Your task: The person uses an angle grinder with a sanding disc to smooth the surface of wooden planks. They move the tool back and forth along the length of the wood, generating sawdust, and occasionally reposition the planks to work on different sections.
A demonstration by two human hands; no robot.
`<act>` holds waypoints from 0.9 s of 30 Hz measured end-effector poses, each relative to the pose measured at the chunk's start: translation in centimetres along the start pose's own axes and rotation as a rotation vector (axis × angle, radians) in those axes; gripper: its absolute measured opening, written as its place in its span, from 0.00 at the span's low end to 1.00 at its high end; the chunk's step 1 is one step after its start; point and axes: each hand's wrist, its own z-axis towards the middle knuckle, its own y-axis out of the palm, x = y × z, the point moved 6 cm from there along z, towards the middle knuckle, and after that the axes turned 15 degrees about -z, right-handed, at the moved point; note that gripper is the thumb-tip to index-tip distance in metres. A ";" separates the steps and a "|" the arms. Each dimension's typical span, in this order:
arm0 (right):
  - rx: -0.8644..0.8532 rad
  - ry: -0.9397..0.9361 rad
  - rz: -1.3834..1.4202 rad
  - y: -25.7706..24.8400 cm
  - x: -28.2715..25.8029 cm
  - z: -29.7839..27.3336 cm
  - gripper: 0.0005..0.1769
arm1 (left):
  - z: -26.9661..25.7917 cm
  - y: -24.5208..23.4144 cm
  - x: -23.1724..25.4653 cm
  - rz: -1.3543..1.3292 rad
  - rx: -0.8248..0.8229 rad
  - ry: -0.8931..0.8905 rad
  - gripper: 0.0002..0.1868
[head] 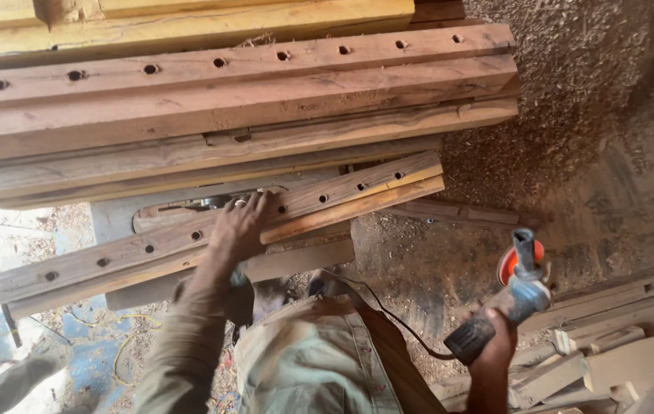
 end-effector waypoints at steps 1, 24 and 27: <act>-0.036 -0.021 0.022 0.5 -0.3 -0.4 0.18 | -0.2 0.2 -0.4 -0.096 -0.044 -0.012 0.70; -1.028 -0.510 -0.352 28.7 -9.7 -17.0 0.29 | -11.3 3.9 15.8 -1.554 -0.608 0.244 0.34; -0.977 -0.744 -0.747 33.8 -9.7 -18.9 0.34 | -12.3 7.6 14.2 -1.886 -0.407 0.129 0.30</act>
